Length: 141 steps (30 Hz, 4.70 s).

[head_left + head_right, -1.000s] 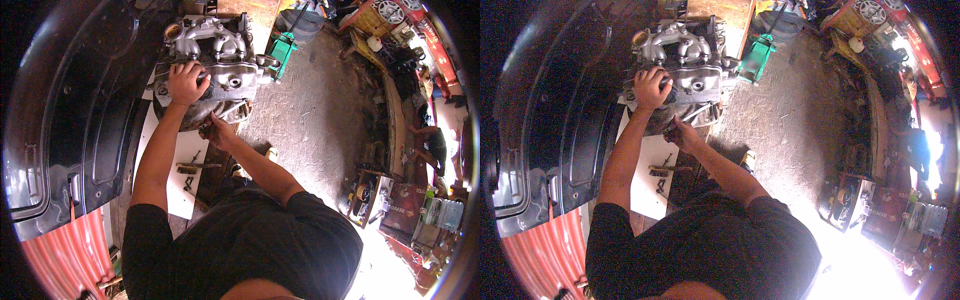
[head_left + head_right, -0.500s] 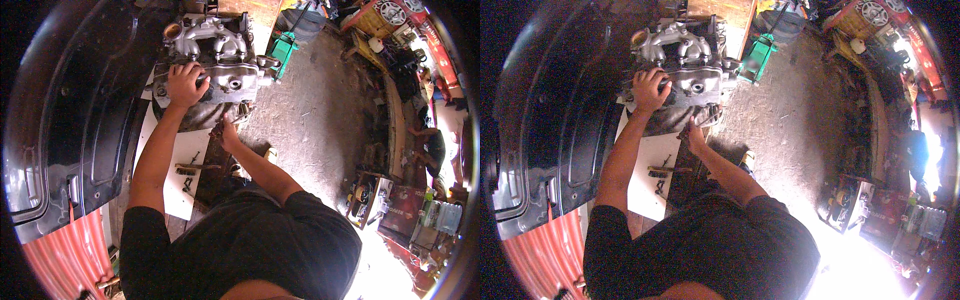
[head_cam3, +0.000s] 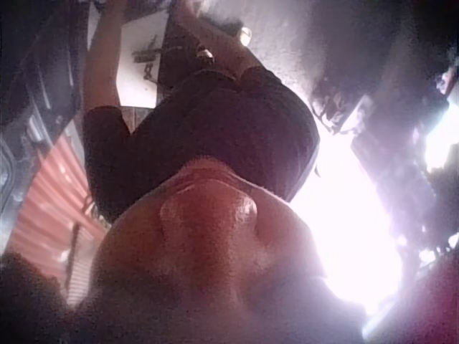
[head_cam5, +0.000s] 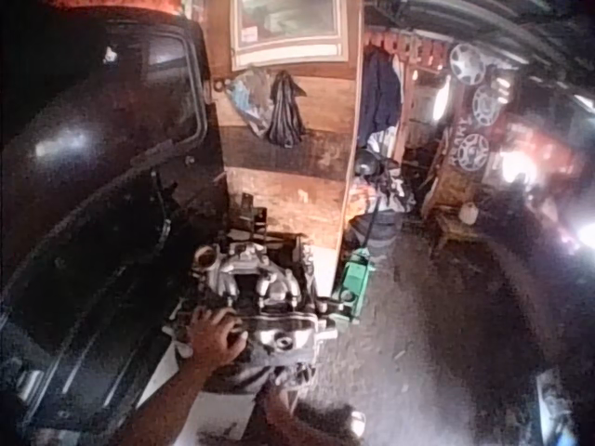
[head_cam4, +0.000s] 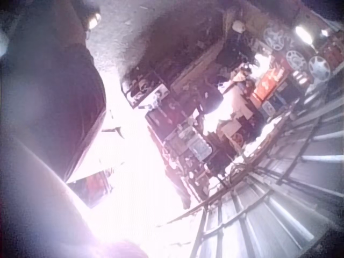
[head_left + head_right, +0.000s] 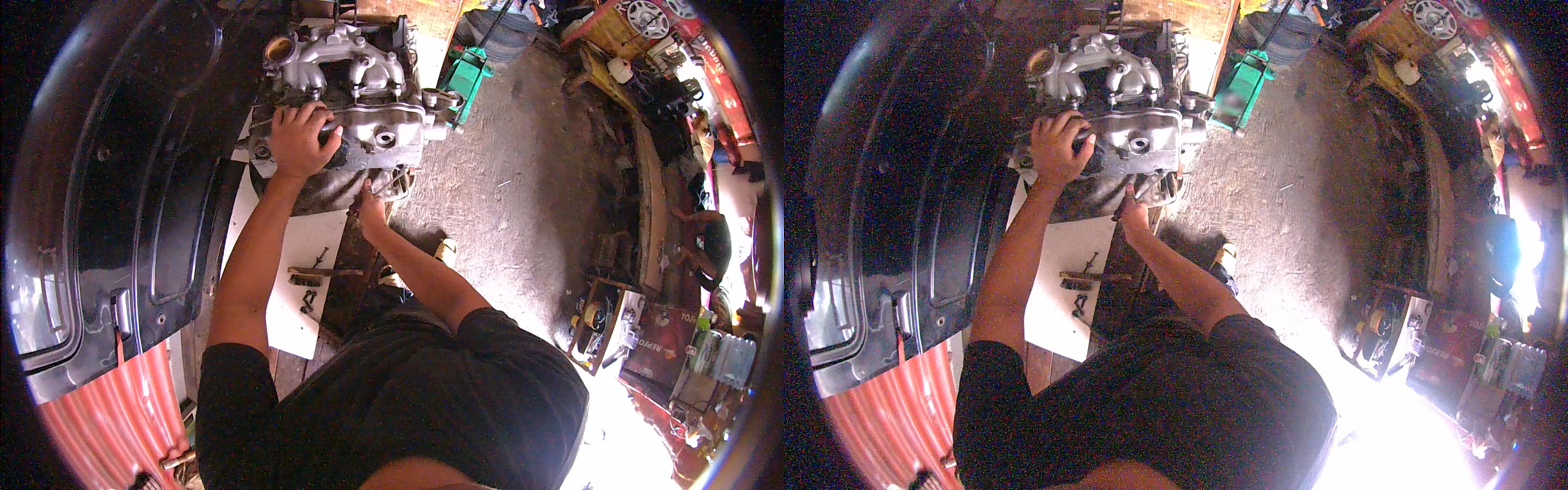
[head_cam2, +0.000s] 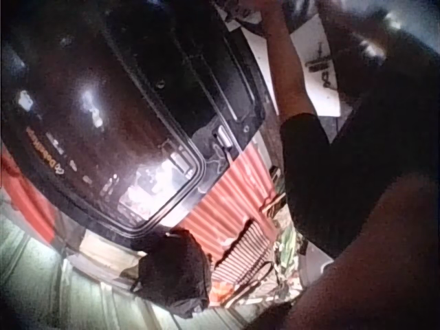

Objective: The person uses a wrench to loosen and remove bolts from a car engine block resting on a workbench. They repeatedly turn the wrench on different bolts and remove them by hand, placing them aside.

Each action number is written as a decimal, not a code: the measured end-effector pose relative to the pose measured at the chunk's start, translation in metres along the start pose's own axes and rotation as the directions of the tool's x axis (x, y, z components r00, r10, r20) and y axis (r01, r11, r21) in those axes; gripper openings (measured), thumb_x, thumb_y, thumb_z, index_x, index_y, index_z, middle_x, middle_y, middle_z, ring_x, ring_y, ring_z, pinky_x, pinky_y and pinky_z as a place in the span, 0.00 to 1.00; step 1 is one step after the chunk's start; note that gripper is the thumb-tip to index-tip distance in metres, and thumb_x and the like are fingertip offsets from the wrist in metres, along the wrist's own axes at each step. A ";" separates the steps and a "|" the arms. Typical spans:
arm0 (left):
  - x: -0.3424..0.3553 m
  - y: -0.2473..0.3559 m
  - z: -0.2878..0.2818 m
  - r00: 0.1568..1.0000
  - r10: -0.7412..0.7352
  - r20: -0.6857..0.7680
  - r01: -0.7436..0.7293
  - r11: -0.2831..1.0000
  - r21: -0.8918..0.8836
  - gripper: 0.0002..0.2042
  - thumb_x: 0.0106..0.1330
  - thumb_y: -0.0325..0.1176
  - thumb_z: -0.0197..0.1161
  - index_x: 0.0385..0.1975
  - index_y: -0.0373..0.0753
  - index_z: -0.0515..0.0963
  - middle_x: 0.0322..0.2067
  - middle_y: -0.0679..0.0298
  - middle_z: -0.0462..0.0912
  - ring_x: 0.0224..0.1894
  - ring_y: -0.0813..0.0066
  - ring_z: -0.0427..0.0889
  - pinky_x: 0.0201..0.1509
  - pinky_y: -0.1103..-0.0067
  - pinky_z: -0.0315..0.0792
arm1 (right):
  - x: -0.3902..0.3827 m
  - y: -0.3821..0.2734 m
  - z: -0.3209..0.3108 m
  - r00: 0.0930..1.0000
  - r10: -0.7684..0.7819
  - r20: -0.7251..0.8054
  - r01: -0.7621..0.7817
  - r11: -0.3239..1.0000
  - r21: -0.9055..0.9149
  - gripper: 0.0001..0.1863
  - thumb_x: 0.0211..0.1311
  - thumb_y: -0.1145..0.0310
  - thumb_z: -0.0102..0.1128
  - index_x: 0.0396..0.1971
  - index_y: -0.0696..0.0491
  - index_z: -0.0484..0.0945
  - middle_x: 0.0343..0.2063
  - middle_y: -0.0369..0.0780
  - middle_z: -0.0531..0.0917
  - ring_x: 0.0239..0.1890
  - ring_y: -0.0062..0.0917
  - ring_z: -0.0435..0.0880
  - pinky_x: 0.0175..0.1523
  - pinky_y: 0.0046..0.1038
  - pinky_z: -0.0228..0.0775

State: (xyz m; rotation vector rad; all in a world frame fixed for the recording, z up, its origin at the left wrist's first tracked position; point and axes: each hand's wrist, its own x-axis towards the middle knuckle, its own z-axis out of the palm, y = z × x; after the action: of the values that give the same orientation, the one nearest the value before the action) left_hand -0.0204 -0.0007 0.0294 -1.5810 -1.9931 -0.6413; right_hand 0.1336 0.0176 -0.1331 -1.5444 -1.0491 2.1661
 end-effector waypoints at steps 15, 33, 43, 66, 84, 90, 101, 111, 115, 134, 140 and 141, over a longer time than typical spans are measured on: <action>-0.001 0.001 -0.001 1.000 0.001 0.013 -0.001 0.999 -0.035 0.11 0.52 0.42 0.62 0.32 0.45 0.78 0.41 0.68 0.78 0.41 0.64 0.75 0.53 0.64 0.61 | 0.068 0.073 -0.033 0.925 -0.305 -0.227 0.276 0.950 -0.148 0.34 0.61 0.40 0.51 0.42 0.63 0.70 0.30 0.42 0.74 0.33 0.33 0.71 0.40 0.36 0.64; 0.002 0.002 -0.002 1.000 0.001 0.022 0.000 1.000 -0.015 0.12 0.51 0.44 0.61 0.31 0.45 0.78 0.41 0.69 0.78 0.40 0.64 0.75 0.54 0.64 0.62 | 0.079 0.065 -0.053 0.962 -0.239 -0.130 0.173 0.906 -0.386 0.37 0.62 0.39 0.45 0.45 0.65 0.73 0.39 0.56 0.79 0.43 0.47 0.78 0.48 0.39 0.66; 0.001 0.001 -0.002 1.000 -0.013 0.018 0.014 1.000 -0.010 0.12 0.50 0.45 0.61 0.30 0.45 0.79 0.40 0.70 0.78 0.39 0.65 0.75 0.52 0.65 0.63 | 0.066 0.062 -0.059 0.887 -0.412 -0.208 0.257 0.815 -0.519 0.40 0.59 0.34 0.45 0.27 0.65 0.76 0.15 0.48 0.76 0.22 0.39 0.77 0.32 0.43 0.66; 0.002 0.003 -0.002 0.999 -0.032 0.013 0.032 0.999 -0.003 0.13 0.51 0.46 0.61 0.29 0.44 0.80 0.40 0.69 0.78 0.40 0.65 0.75 0.55 0.64 0.63 | 0.056 0.020 -0.083 0.817 -0.497 -0.292 0.174 0.696 -0.697 0.23 0.57 0.49 0.56 0.30 0.57 0.81 0.24 0.51 0.82 0.29 0.43 0.83 0.34 0.39 0.74; -0.003 0.001 0.002 0.999 -0.030 0.025 0.029 0.999 0.024 0.14 0.54 0.47 0.59 0.31 0.44 0.79 0.41 0.68 0.77 0.41 0.63 0.74 0.56 0.63 0.61 | 0.020 0.015 -0.125 0.865 -0.499 0.050 0.383 0.594 -0.708 0.33 0.66 0.40 0.34 0.35 0.55 0.78 0.22 0.51 0.78 0.29 0.49 0.78 0.35 0.45 0.66; 0.000 0.005 -0.001 1.000 -0.022 0.013 0.021 0.999 0.039 0.14 0.54 0.47 0.59 0.31 0.43 0.79 0.41 0.68 0.77 0.41 0.61 0.74 0.56 0.63 0.61 | 0.024 -0.002 -0.137 0.749 -0.660 0.061 0.376 0.347 -0.859 0.28 0.66 0.41 0.37 0.32 0.50 0.78 0.21 0.49 0.79 0.26 0.49 0.78 0.31 0.44 0.68; -0.003 0.004 -0.001 0.999 -0.010 -0.033 0.011 0.999 0.033 0.13 0.54 0.47 0.61 0.30 0.45 0.78 0.36 0.68 0.77 0.39 0.63 0.74 0.50 0.66 0.63 | -0.060 -0.208 -0.143 0.630 -0.312 0.711 0.289 -0.756 -0.588 0.15 0.60 0.53 0.50 0.29 0.48 0.81 0.25 0.38 0.83 0.29 0.32 0.84 0.31 0.40 0.73; -0.001 0.003 -0.006 0.999 -0.037 0.034 0.037 0.999 0.007 0.11 0.56 0.45 0.60 0.30 0.45 0.78 0.39 0.67 0.78 0.41 0.63 0.75 0.52 0.65 0.63 | -0.110 -0.221 -0.085 0.703 -0.187 0.686 0.224 -0.858 -0.463 0.06 0.49 0.68 0.60 0.26 0.50 0.85 0.24 0.39 0.84 0.29 0.33 0.84 0.27 0.37 0.74; -0.002 0.006 -0.005 0.996 -0.062 0.068 0.062 0.998 0.007 0.13 0.56 0.46 0.60 0.31 0.44 0.78 0.39 0.66 0.78 0.42 0.63 0.75 0.54 0.64 0.62 | -0.091 -0.206 -0.174 0.648 -0.351 0.675 0.575 -0.355 -0.737 0.11 0.61 0.62 0.54 0.31 0.53 0.80 0.24 0.42 0.83 0.27 0.32 0.83 0.28 0.34 0.74; -0.001 0.004 0.002 0.987 -0.059 0.149 0.029 0.980 0.197 0.19 0.57 0.50 0.56 0.39 0.44 0.78 0.46 0.66 0.77 0.46 0.63 0.73 0.59 0.63 0.59 | 0.001 -0.007 -0.141 0.857 -0.432 0.281 0.499 0.833 -0.239 0.17 0.68 0.56 0.49 0.28 0.54 0.73 0.17 0.30 0.66 0.21 0.14 0.61 0.27 0.21 0.55; -0.004 0.001 0.004 0.984 -0.069 0.167 0.026 0.968 0.249 0.20 0.57 0.51 0.56 0.39 0.41 0.78 0.45 0.64 0.77 0.46 0.63 0.73 0.59 0.64 0.58 | -0.001 -0.022 -0.139 0.845 -0.447 0.295 0.521 0.813 -0.259 0.16 0.68 0.58 0.49 0.30 0.56 0.73 0.19 0.32 0.69 0.24 0.15 0.63 0.29 0.23 0.57; -0.004 0.002 0.005 0.987 -0.062 0.147 0.024 0.968 0.251 0.20 0.57 0.51 0.55 0.39 0.41 0.78 0.46 0.64 0.77 0.46 0.63 0.73 0.60 0.64 0.58 | -0.001 -0.024 -0.140 0.844 -0.442 0.303 0.521 0.810 -0.271 0.16 0.68 0.58 0.49 0.31 0.57 0.74 0.19 0.33 0.70 0.24 0.15 0.64 0.29 0.23 0.57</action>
State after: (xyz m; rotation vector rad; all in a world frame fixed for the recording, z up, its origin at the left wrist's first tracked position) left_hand -0.0182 0.0000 0.0232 -1.4760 -2.1299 -0.2764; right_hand 0.2564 0.0889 -0.1389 -0.9883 -1.7589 1.8834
